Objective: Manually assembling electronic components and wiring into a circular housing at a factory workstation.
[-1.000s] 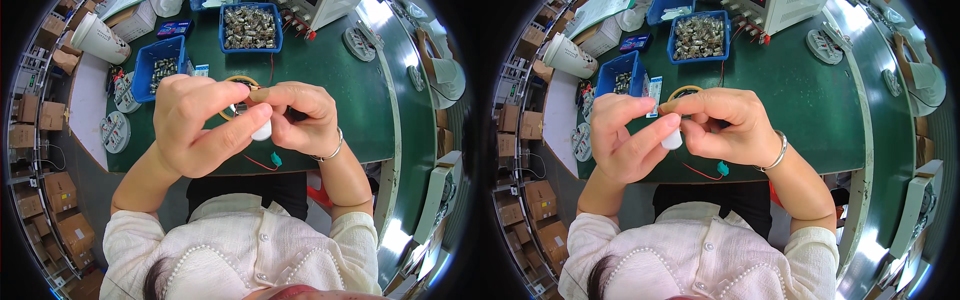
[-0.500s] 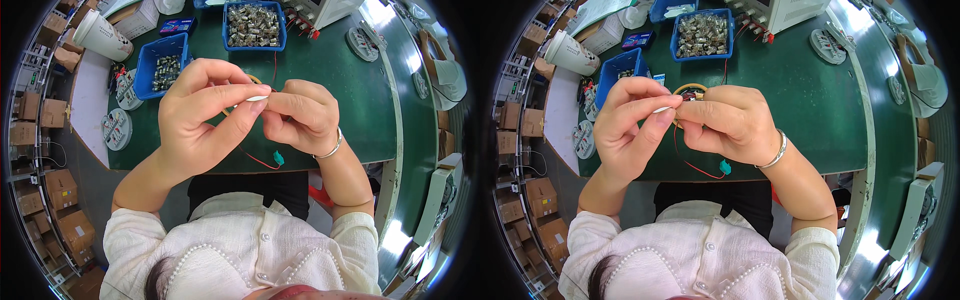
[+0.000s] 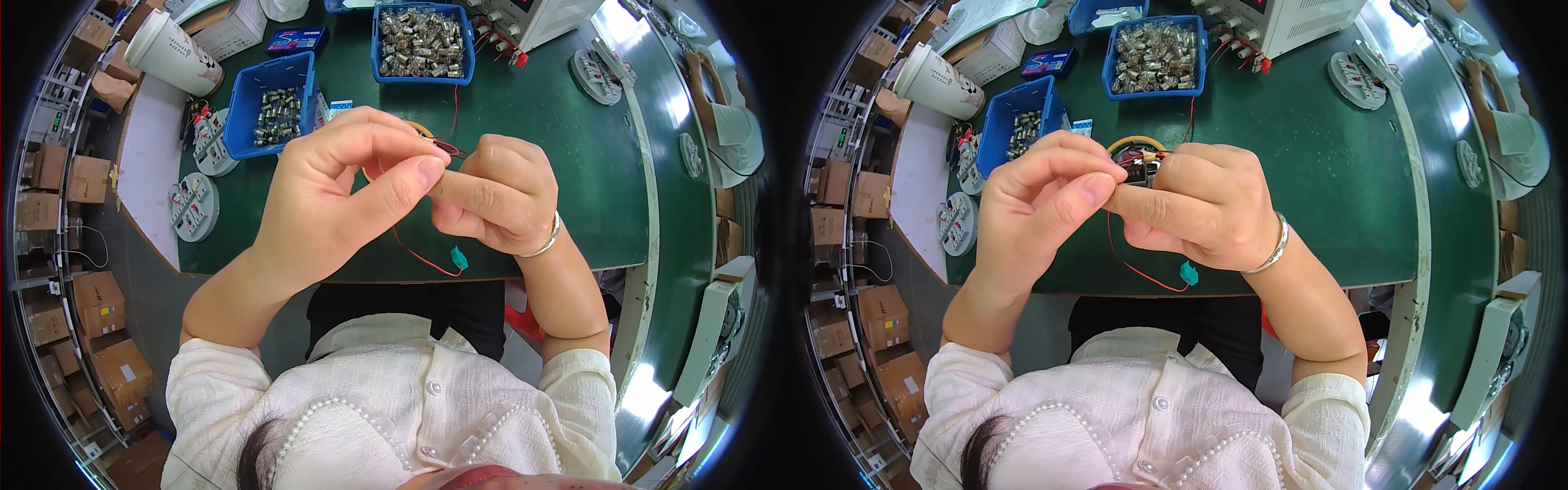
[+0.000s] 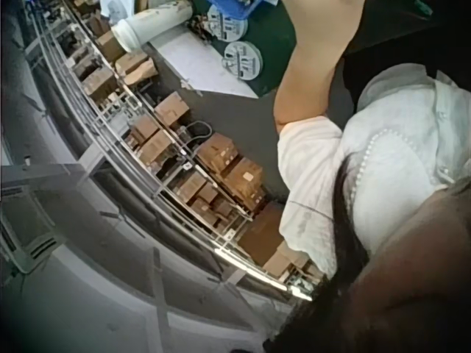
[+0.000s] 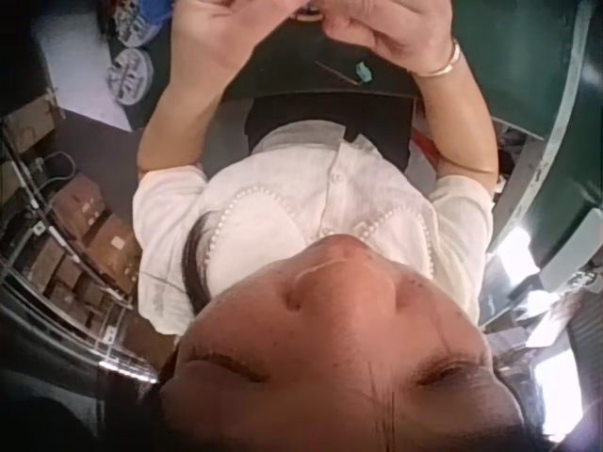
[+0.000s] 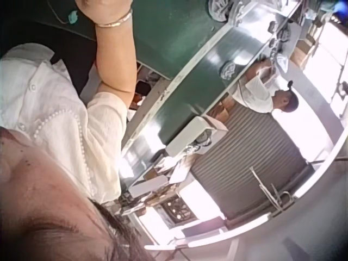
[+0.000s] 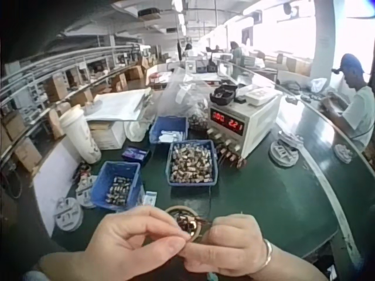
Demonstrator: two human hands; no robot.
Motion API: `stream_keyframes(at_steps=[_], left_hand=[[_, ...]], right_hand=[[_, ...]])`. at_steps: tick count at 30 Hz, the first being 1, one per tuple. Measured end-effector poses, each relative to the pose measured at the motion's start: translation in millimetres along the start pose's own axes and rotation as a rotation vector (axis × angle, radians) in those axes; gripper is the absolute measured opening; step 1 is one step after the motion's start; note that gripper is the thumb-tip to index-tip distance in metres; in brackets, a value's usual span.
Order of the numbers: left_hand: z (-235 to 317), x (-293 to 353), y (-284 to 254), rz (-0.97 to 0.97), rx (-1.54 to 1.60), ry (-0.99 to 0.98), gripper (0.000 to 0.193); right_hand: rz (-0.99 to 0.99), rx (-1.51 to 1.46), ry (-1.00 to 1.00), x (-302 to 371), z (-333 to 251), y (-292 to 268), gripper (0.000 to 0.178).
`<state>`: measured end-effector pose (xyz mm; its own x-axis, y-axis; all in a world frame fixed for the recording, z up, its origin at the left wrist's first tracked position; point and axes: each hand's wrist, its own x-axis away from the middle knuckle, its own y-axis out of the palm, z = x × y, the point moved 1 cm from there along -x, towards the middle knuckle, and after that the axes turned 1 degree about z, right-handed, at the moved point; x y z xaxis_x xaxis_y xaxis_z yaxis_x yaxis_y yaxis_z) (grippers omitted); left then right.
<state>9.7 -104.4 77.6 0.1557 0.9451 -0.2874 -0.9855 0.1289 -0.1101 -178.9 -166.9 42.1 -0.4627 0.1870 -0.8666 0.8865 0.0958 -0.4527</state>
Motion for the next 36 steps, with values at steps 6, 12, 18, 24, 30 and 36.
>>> stream_keyframes(at_steps=[6, 12, 18, 24, 30, 36], left_hand=[[-0.1, 1.3, 6.5, 0.07, 0.238, -0.098, 0.012], [6.0, 0.1, 8.8, 0.072, 0.33, -0.29, 0.014], [5.0, -10.5, -3.9, -0.119, 0.302, -0.522, 0.02], [0.2, -11.4, -14.8, -0.262, 0.507, -0.68, 0.021], [6.0, -1.6, -44.6, 0.126, -0.493, -0.082, 0.021], [-28.9, 24.9, -25.5, 0.013, -1.577, 0.254, 0.02]], right_hand=[[0.006, 0.111, -0.018, 1.2, -1.8, -0.7, 0.026], [0.002, 0.177, -0.052, 2.1, -2.1, -1.7, 0.028], [-0.028, 0.173, -0.069, 2.7, 0.0, 1.7, 0.026], [-0.099, 0.133, -0.119, -4.5, -5.0, 2.7, 0.024], [0.134, 0.14, 0.269, -8.7, -5.8, 4.5, 0.024], [0.131, 0.136, 0.256, 0.5, 2.7, 9.3, 0.032]])
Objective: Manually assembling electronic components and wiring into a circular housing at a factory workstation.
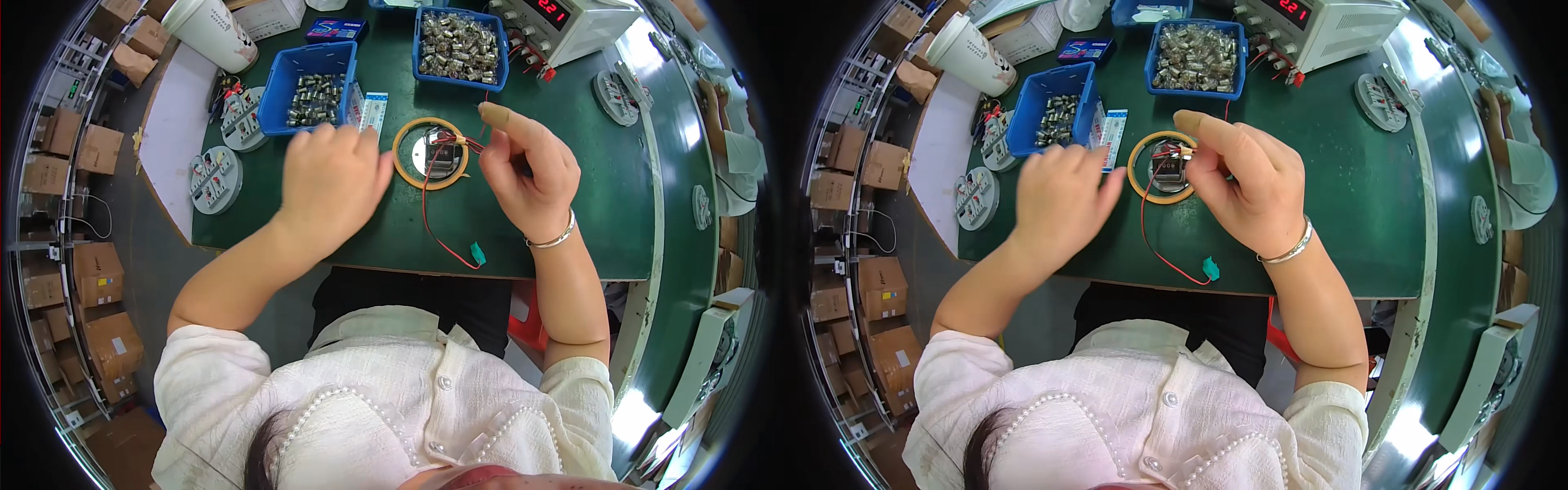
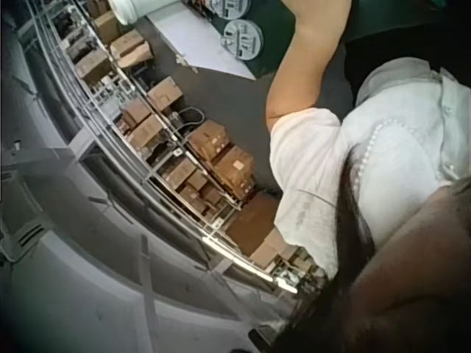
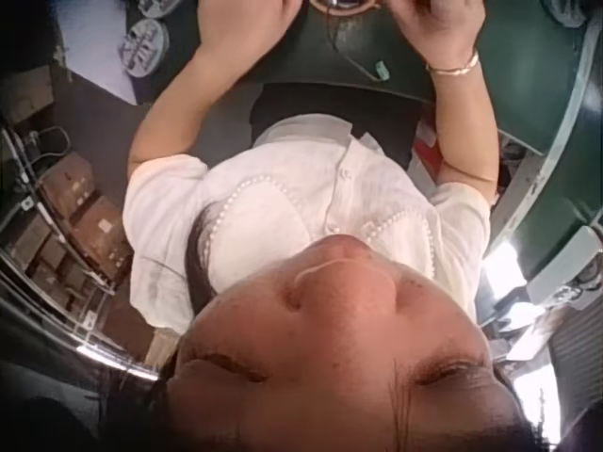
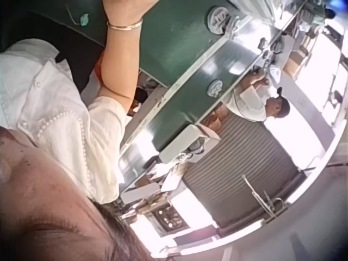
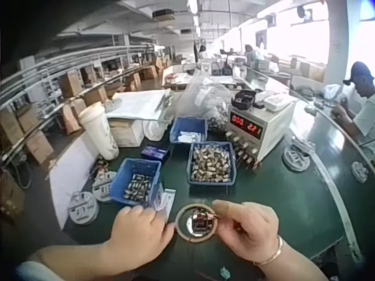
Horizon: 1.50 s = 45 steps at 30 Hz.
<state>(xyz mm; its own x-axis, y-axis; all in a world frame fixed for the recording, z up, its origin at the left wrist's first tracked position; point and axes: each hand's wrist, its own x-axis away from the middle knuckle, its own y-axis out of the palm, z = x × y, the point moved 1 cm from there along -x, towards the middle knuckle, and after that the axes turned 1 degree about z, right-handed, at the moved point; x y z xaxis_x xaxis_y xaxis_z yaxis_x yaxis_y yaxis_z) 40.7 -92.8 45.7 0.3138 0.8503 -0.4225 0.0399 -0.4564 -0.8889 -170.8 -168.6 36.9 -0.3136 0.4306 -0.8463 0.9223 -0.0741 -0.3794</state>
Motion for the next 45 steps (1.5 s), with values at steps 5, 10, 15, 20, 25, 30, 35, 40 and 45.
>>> stream_keyframes(at_steps=[5, 10, 15, 20, 25, 30, 35, 40, 45], left_hand=[[7.0, 2.6, 35.8, -0.178, -0.011, -0.243, 0.018], [-3.1, 3.7, 39.0, -0.19, 0.006, -0.185, 0.011], [-4.1, -3.1, 11.5, 0.041, 0.104, -0.154, 0.008], [5.5, -4.5, 33.2, -0.171, -0.087, -0.127, 0.006], [2.3, -8.9, 33.4, -0.193, -0.068, -0.097, 0.009], [2.6, -11.0, 22.1, -0.112, -0.012, -0.102, 0.009], [8.2, -12.3, 36.5, -0.269, -0.073, -0.1, 0.005], [3.0, -17.8, 21.5, -0.241, -0.025, -0.152, 0.006], [-0.1, -42.6, -35.3, -0.085, 0.37, -0.006, 0.008]], right_hand=[[0.016, -0.022, 0.155, 0.0, -1.3, -0.2, 0.039], [-0.015, -0.1, 0.248, 2.4, -1.6, 1.8, 0.045], [-0.13, -0.106, 0.161, -6.8, -3.2, 1.2, 0.05], [-0.136, -0.08, 0.228, -1.0, -4.0, 1.4, 0.052], [-0.12, -0.09, 0.254, -1.3, -1.3, 0.3, 0.053], [-0.092, -0.099, 0.236, -3.4, -0.7, 0.4, 0.054], [-0.099, -0.1, 0.256, 0.0, -0.9, -1.0, 0.055], [-0.072, -0.094, 0.241, -3.5, -0.6, -3.7, 0.056], [-0.087, -0.194, 0.253, -6.9, -1.3, -6.2, 0.064]])
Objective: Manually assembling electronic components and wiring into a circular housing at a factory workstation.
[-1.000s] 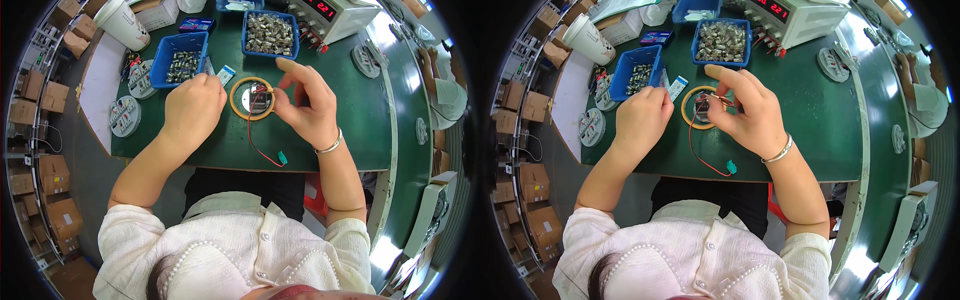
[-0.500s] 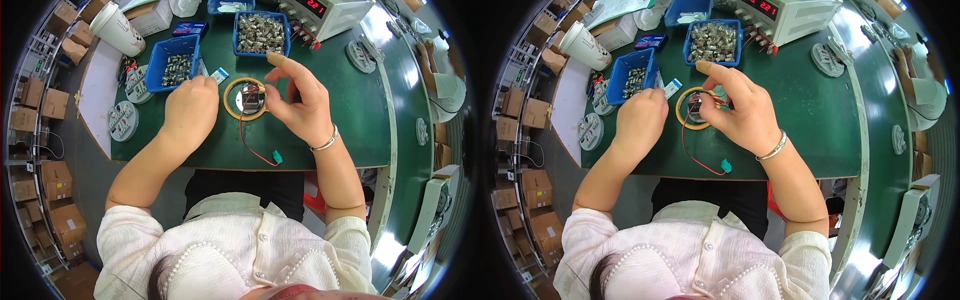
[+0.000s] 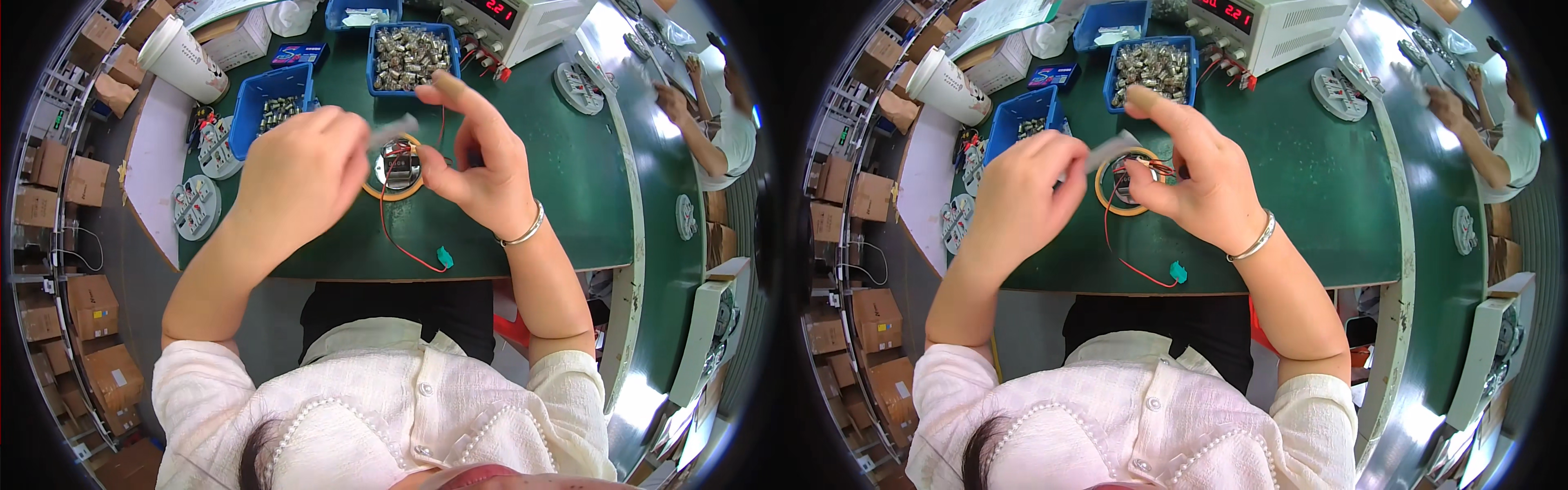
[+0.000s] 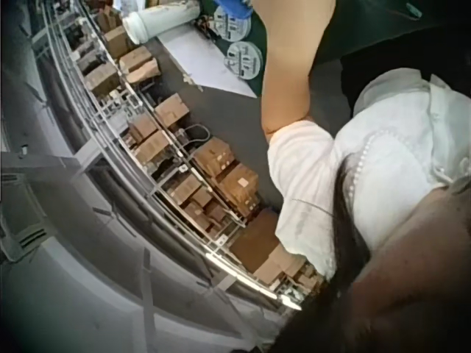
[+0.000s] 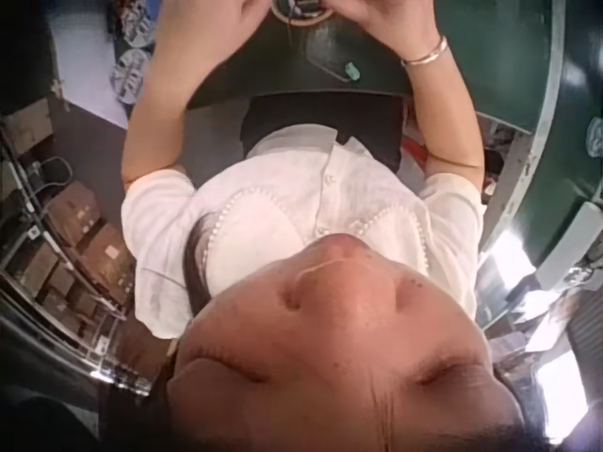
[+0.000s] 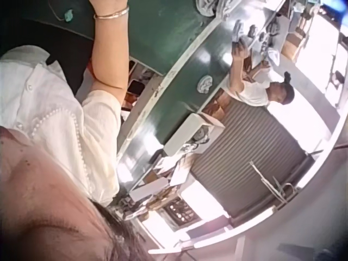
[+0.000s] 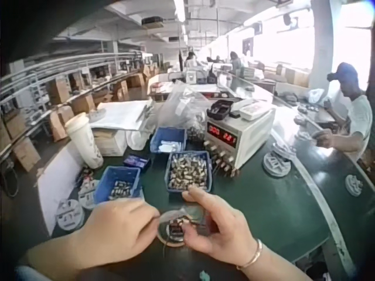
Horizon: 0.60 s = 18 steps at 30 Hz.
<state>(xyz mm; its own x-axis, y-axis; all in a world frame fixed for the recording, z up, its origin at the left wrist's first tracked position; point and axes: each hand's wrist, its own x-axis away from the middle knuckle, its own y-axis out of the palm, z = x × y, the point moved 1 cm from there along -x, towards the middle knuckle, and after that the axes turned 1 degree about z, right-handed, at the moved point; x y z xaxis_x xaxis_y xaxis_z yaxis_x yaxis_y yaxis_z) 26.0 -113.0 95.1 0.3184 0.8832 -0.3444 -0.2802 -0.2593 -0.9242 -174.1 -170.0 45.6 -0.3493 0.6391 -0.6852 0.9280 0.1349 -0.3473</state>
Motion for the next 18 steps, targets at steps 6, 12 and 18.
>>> stream_keyframes(at_steps=[6, 12, 18], left_hand=[[0.5, -16.4, 2.3, -0.089, 0.459, 0.117, 0.009], [1.3, -25.0, 10.0, -0.161, 0.767, -0.1, 0.015], [-14.6, -25.2, 29.0, -0.019, 1.068, -0.243, 0.016]], right_hand=[[-0.001, -0.354, 0.24, 0.2, 10.9, -5.7, 0.065], [0.061, -0.433, 0.283, -1.1, 10.0, -9.1, 0.058], [0.092, -0.569, 0.423, -6.5, 10.8, -21.0, 0.058]])
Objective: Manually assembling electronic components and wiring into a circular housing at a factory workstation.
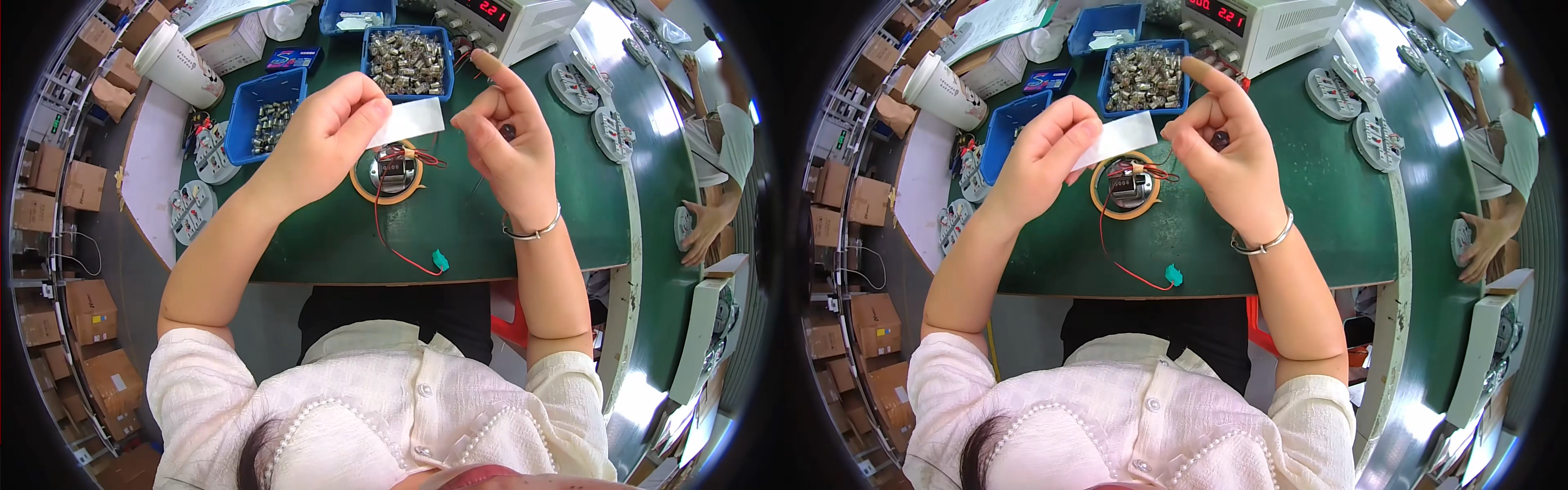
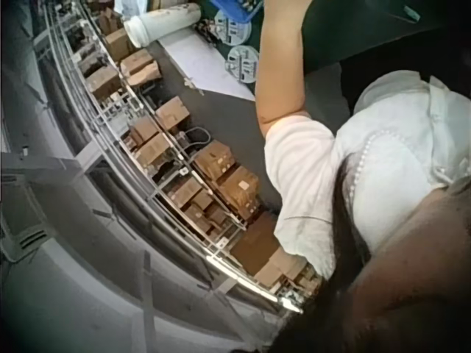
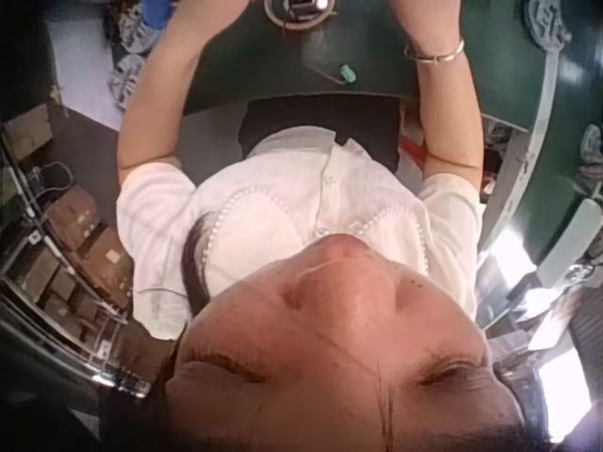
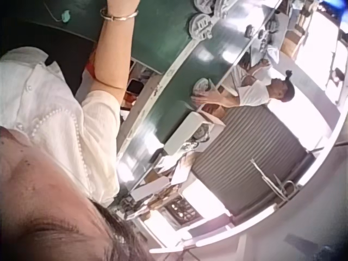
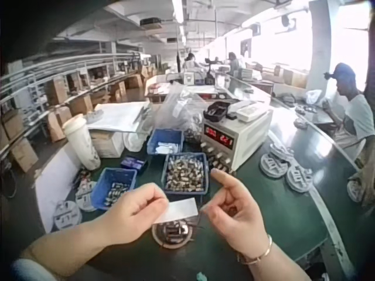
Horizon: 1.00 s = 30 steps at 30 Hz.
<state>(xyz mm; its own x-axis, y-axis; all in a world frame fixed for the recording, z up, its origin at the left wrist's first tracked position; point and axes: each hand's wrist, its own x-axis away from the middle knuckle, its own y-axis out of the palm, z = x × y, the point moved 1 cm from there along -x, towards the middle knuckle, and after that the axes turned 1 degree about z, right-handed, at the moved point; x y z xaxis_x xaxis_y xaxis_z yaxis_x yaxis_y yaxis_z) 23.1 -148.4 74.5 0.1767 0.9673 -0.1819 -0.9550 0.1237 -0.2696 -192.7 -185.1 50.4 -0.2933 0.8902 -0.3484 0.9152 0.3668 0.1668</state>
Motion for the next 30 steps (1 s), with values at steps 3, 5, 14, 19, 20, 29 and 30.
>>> stream_keyframes(at_steps=[3, 5, 14, 19, 20, 29, 30], left_hand=[[7.1, 5.9, 2.4, -0.066, -0.176, 0.058, 0.017], [6.7, 5.2, 3.4, -0.093, -0.178, 0.038, 0.017], [-3.5, 2.1, 13.7, -0.074, 0.154, -0.161, 0.019], [-5.5, -0.7, 7.9, -0.089, 0.239, -0.245, 0.02], [-3.6, -1.3, 9.1, -0.092, 0.239, -0.247, 0.02], [0.1, -10.0, 14.7, 0.077, 0.01, -0.031, 0.023], [-0.3, -10.1, 11.9, 0.073, 0.047, -0.05, 0.023]], right_hand=[[0.042, -0.004, 0.062, 0.9, -1.0, 11.8, 0.057], [0.058, -0.005, 0.092, 1.4, 0.2, 14.0, 0.057], [-0.003, -0.073, 0.113, 6.2, 3.5, 13.4, 0.054], [0.009, -0.021, 0.133, 7.5, -1.7, 15.0, 0.052], [-0.002, -0.01, 0.128, 7.8, -2.2, 14.4, 0.052], [0.203, -0.105, 0.067, 8.9, -1.3, 14.3, 0.05], [0.218, -0.124, 0.053, 8.7, -1.2, 14.2, 0.05]])
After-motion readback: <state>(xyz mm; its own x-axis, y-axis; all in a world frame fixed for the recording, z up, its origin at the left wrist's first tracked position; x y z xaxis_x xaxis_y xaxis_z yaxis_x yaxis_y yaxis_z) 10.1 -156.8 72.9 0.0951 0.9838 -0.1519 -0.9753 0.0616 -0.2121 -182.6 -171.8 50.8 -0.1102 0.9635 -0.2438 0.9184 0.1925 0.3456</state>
